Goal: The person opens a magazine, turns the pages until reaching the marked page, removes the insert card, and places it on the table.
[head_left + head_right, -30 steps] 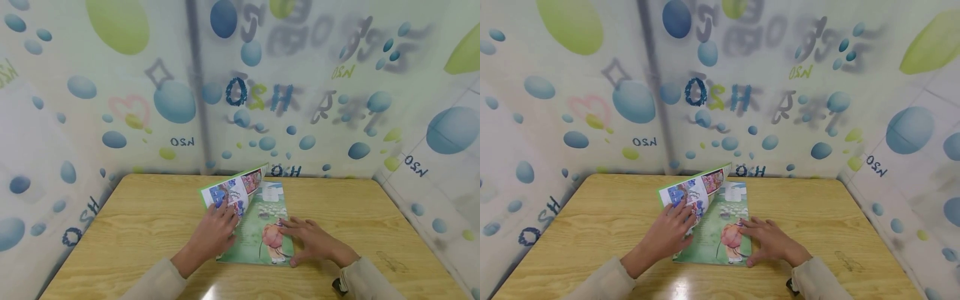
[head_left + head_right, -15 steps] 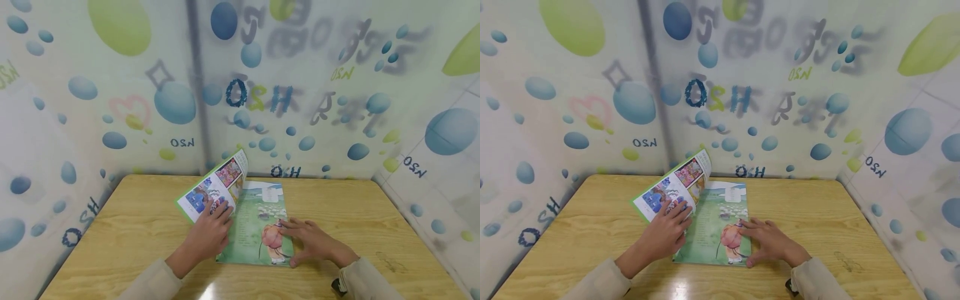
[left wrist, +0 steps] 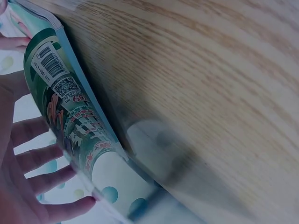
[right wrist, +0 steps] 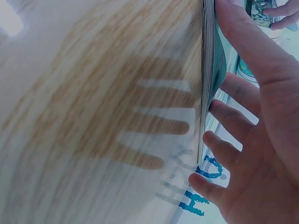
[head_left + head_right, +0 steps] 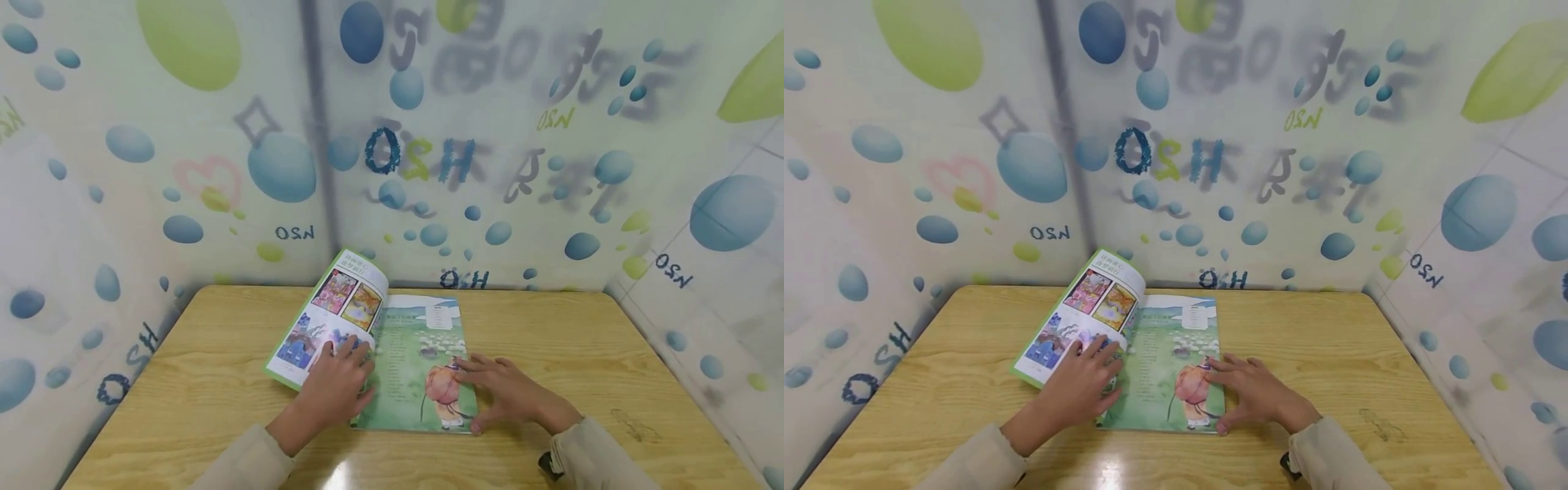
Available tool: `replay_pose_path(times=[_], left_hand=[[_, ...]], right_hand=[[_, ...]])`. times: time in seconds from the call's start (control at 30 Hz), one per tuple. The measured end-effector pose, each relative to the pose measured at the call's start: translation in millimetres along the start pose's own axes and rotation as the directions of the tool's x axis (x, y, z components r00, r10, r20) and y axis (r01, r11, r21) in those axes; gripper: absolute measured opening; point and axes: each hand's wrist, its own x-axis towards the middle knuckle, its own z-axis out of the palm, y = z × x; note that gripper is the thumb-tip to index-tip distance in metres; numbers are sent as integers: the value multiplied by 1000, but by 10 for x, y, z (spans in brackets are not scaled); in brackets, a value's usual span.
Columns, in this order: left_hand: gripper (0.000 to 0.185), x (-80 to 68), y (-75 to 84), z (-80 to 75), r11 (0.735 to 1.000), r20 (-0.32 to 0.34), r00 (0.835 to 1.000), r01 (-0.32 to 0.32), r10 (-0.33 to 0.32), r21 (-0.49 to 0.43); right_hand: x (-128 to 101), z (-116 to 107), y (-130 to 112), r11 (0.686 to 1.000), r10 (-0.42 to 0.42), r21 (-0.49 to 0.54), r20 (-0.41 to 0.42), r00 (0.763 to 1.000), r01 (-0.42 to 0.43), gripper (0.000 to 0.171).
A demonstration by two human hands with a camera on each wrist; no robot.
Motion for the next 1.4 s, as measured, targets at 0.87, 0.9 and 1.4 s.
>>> replay_pose_path(times=[0.87, 0.9, 1.4], left_hand=[[47, -56, 147, -50, 1000, 89, 996, 11, -14, 28], [47, -59, 157, -54, 999, 84, 996, 11, -14, 34], [40, -59, 218, -78, 998, 55, 996, 68, -69, 17]], right_hand=[[-9, -17, 10, 999, 20, -42, 19, 1000, -19, 96], [-11, -12, 13, 999, 20, -42, 19, 1000, -19, 95], [-2, -21, 25, 998, 5, -63, 10, 1000, -4, 91]])
